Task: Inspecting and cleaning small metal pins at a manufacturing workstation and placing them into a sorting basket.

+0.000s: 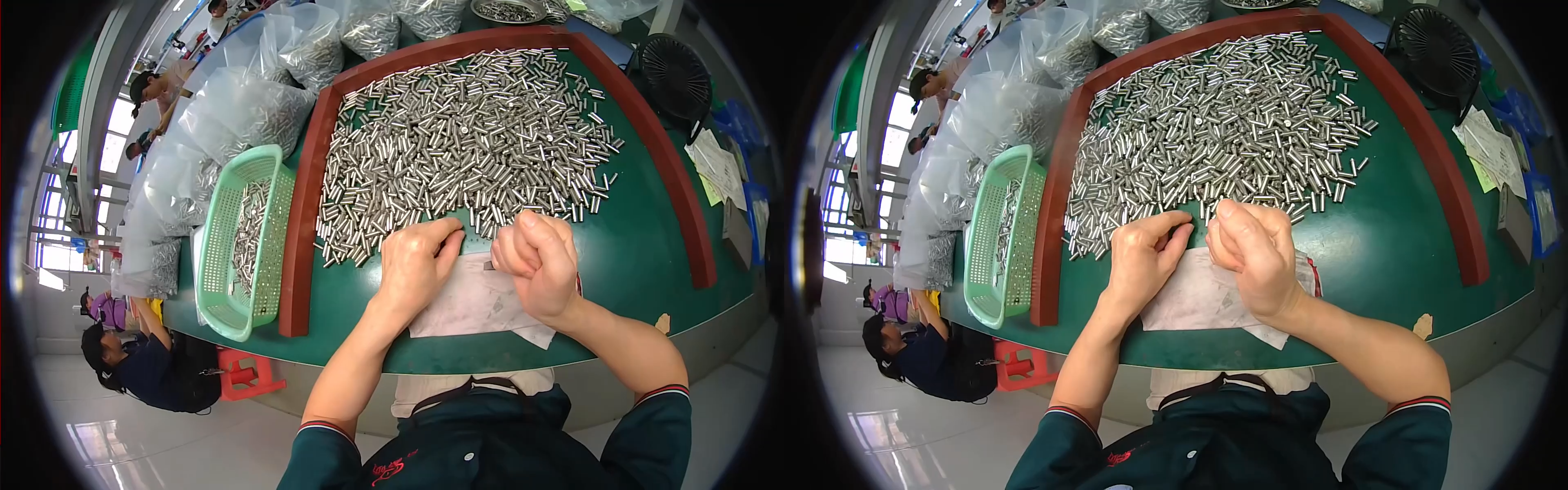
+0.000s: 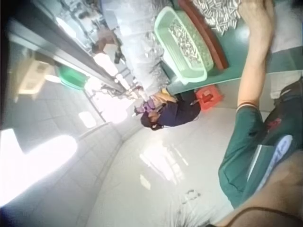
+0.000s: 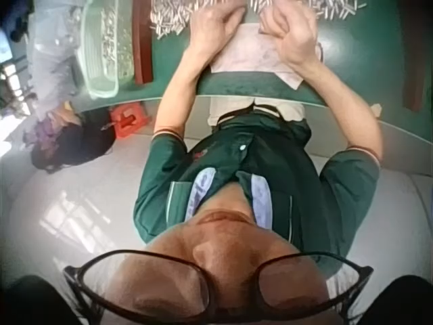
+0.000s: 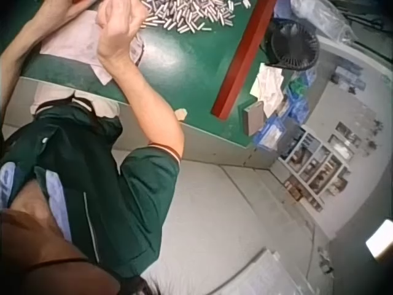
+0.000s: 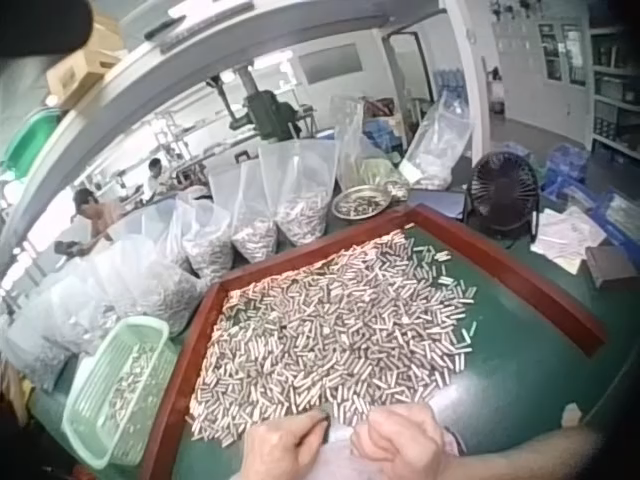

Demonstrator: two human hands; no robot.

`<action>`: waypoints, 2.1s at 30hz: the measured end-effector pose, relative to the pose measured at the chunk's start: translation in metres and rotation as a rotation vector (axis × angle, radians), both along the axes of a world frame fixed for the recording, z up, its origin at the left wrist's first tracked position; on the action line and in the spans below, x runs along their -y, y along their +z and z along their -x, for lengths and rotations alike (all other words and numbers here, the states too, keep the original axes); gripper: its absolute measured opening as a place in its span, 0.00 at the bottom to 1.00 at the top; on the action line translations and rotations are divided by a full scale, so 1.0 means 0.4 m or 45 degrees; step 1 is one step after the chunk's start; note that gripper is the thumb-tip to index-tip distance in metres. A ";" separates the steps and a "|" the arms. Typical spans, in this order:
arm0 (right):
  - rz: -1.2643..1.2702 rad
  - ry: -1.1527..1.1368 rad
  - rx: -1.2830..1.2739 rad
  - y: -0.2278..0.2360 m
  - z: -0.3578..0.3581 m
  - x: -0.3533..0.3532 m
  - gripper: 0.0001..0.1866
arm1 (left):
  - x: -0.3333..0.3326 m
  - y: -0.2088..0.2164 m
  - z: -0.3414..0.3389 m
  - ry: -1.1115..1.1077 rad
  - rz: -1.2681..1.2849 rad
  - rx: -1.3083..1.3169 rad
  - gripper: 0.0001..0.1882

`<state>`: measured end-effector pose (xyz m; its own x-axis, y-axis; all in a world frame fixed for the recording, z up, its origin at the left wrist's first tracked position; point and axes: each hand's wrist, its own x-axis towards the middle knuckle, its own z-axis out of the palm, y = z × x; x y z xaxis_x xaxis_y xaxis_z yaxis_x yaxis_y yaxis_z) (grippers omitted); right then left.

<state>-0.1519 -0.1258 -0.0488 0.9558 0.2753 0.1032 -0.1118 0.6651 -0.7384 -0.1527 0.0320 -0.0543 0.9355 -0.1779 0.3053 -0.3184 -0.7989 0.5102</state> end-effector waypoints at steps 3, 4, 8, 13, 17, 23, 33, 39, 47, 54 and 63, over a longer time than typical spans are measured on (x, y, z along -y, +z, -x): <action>0.086 -0.033 -0.012 0.004 0.001 -0.002 0.23 | -0.010 -0.003 0.000 0.068 0.049 -0.074 0.06; 0.088 -0.027 -0.010 0.004 0.001 -0.002 0.23 | -0.015 -0.004 0.000 0.101 0.043 -0.097 0.06; 0.104 -0.020 -0.002 0.003 0.002 0.000 0.22 | -0.016 -0.002 -0.006 0.126 0.051 -0.147 0.07; 0.154 -0.005 0.124 -0.004 0.016 -0.001 0.21 | -0.010 -0.025 -0.024 -0.002 0.080 0.044 0.05; 0.395 -0.048 0.437 -0.010 0.034 0.000 0.18 | -0.014 -0.014 -0.027 -0.013 -0.010 0.029 0.05; 0.442 -0.044 1.098 -0.007 0.051 -0.004 0.10 | -0.003 0.029 -0.041 -0.072 -0.091 -0.172 0.03; 0.589 -0.135 1.649 -0.027 0.082 -0.004 0.18 | 0.185 0.150 -0.567 -0.214 0.133 0.195 0.06; 0.622 -0.210 1.681 -0.048 0.071 -0.014 0.17 | 0.209 0.066 -0.883 0.076 0.200 0.044 0.07; 0.624 -0.216 1.614 -0.052 0.062 -0.006 0.17 | 0.224 0.030 -0.982 0.123 0.241 -0.058 0.07; 0.624 -0.181 1.650 -0.049 0.065 -0.007 0.18 | 0.207 0.079 -0.836 0.027 0.366 0.074 0.13; 0.718 -0.129 1.805 -0.022 0.054 -0.004 0.20 | -0.084 0.289 -0.321 -0.126 -0.322 -0.048 0.18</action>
<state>-0.1734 -0.1244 -0.0575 0.1797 0.5322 0.8273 0.9094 0.2308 -0.3460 -0.0242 0.0655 0.0613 0.9198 -0.3349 0.2046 -0.3856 -0.8684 0.3117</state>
